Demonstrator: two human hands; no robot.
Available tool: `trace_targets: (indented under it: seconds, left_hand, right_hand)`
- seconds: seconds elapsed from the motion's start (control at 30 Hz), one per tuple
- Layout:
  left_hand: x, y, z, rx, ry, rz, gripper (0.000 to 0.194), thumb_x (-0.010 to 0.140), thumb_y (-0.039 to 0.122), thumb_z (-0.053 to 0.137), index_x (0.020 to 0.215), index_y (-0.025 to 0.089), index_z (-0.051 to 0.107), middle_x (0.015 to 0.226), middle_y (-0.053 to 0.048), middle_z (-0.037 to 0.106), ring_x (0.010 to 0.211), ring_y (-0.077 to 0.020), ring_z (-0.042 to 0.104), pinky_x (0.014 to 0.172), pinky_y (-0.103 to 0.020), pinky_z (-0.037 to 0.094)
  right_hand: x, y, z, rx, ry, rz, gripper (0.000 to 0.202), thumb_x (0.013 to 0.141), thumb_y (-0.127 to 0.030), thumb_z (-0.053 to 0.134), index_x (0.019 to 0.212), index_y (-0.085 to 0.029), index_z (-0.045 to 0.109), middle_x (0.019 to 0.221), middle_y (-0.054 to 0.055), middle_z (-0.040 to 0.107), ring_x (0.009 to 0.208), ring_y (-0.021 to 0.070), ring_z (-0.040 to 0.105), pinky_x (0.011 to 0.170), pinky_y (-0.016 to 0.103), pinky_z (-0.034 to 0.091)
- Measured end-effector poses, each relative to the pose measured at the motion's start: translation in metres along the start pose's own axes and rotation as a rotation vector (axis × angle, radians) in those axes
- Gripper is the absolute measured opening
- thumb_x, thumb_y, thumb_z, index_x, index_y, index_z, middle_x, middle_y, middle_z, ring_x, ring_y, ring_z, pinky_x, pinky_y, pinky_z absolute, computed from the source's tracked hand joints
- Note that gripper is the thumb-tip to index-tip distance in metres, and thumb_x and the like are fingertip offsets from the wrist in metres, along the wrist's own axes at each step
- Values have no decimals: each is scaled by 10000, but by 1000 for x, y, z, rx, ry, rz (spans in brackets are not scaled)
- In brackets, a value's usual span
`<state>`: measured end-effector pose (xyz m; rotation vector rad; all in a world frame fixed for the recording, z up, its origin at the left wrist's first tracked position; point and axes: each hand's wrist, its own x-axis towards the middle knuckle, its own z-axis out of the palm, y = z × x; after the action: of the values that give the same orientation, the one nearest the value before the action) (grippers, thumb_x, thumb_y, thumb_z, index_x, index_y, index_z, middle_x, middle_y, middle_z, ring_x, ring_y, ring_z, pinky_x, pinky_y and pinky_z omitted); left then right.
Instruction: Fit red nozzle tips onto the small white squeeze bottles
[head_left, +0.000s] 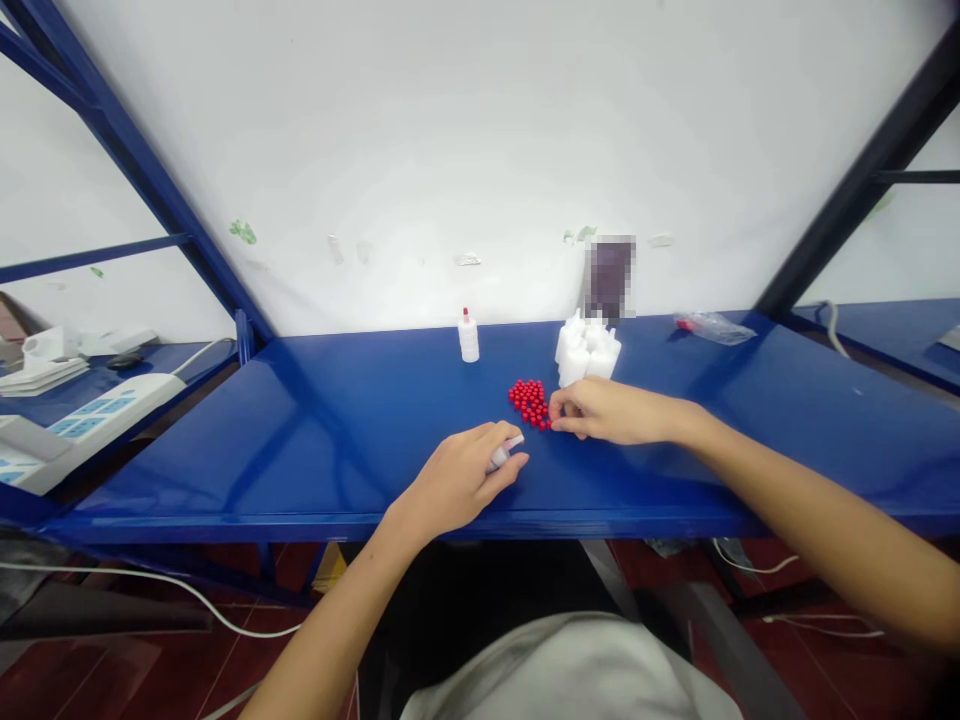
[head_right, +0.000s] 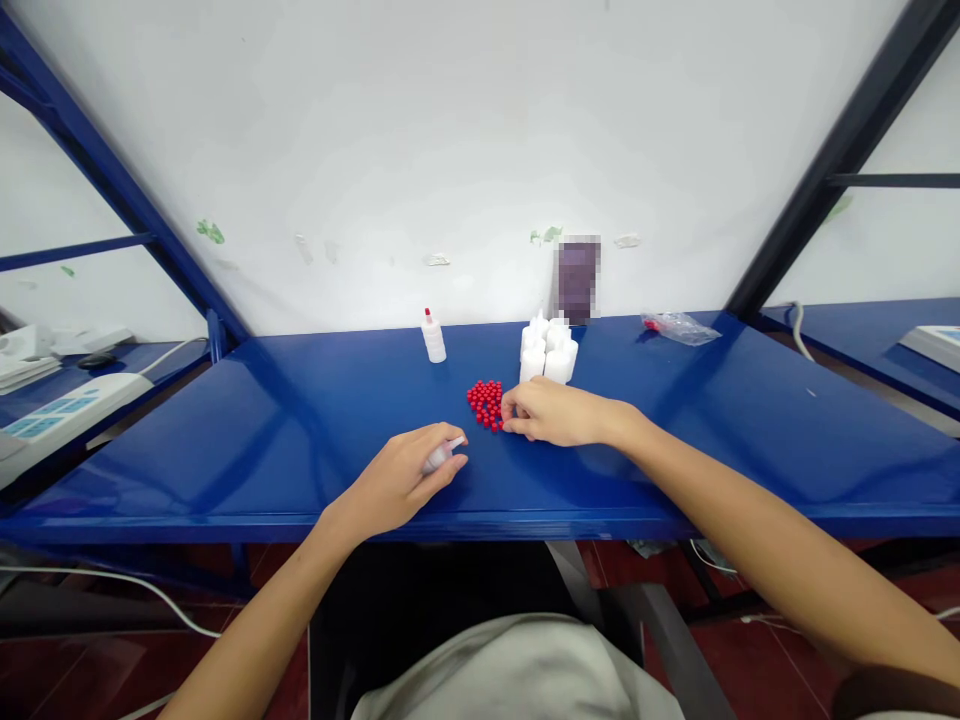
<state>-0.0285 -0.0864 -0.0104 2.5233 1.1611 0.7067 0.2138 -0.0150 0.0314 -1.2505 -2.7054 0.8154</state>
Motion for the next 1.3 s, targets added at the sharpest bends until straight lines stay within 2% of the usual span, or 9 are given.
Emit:
trace_targets:
  seconds: [0.2, 0.4, 0.5, 0.63, 0.73, 0.93, 1.07, 1.17, 1.3]
  left_hand:
    - [0, 3, -2, -13, 5, -58, 262, 996, 392, 475, 1211, 244, 500, 948, -11, 666, 844, -191, 646, 752, -282, 448]
    - [-1, 4, -2, -113, -7, -86, 409, 971, 397, 526, 1328, 253, 388, 892, 11, 641, 745, -172, 619, 678, -257, 426]
    - [0, 3, -2, -145, 10, -90, 537, 959, 424, 550, 1404, 248, 306, 899, 13, 635, 736, -162, 597, 687, -254, 420]
    - [-1, 1, 0, -64, 52, -99, 268, 987, 466, 469, 991, 203, 521, 694, 44, 518, 597, -128, 468, 610, -246, 342]
    - [-2, 1, 0, -20, 102, -67, 360, 1012, 409, 401, 721, 197, 402, 622, 49, 426, 550, -111, 375, 584, -257, 294]
    - [-3, 0, -2, -18, 148, -36, 264, 1005, 223, 345, 760, 191, 438, 678, 26, 471, 607, -124, 427, 621, -279, 325]
    - [0, 0, -1, -34, 149, -28, 242, 1033, 268, 356, 1054, 189, 583, 919, -36, 576, 824, -159, 544, 772, -293, 421]
    - [1, -1, 1, -49, 96, 1, 258, 1033, 333, 408, 1208, 217, 557, 1071, -59, 607, 986, -192, 563, 892, -326, 432]
    - [0, -4, 3, -86, 64, -20, 253, 1007, 372, 486, 1213, 228, 511, 1106, -39, 626, 983, -192, 574, 876, -326, 433]
  right_hand:
    - [-3, -8, 2, -53, 113, -73, 231, 912, -375, 537, 814, -177, 605, 629, -5, 592, 548, 123, 499, 552, 249, 342]
    - [1, -29, 21, 70, 95, -383, 308, 976, -455, 459, 934, -179, 590, 640, -33, 524, 548, 107, 436, 561, 241, 323]
    - [2, -28, 21, 9, 217, -430, 300, 1000, -382, 396, 842, -178, 549, 708, -1, 555, 609, 119, 473, 609, 248, 339]
    - [-7, -9, -4, -220, 537, -214, 292, 976, -293, 352, 767, -181, 523, 703, 32, 575, 620, 152, 479, 621, 276, 312]
    - [-11, 6, -19, -416, 596, 12, 286, 945, -283, 375, 749, -175, 553, 700, 57, 608, 596, 164, 486, 602, 293, 277]
    - [-6, 15, -19, -526, 490, 199, 382, 947, -355, 396, 670, -169, 583, 684, 85, 638, 559, 170, 502, 550, 295, 253]
    - [-7, 11, -19, -479, 566, 197, 425, 963, -448, 403, 716, -168, 607, 643, 75, 620, 580, 185, 522, 570, 294, 285]
    - [-9, 1, -13, -361, 610, 32, 385, 978, -458, 409, 837, -164, 615, 636, 38, 597, 570, 162, 508, 594, 283, 314]
    - [-3, -15, 11, -206, 320, -367, 324, 980, -475, 457, 960, -175, 580, 777, 24, 612, 638, 140, 511, 615, 260, 352]
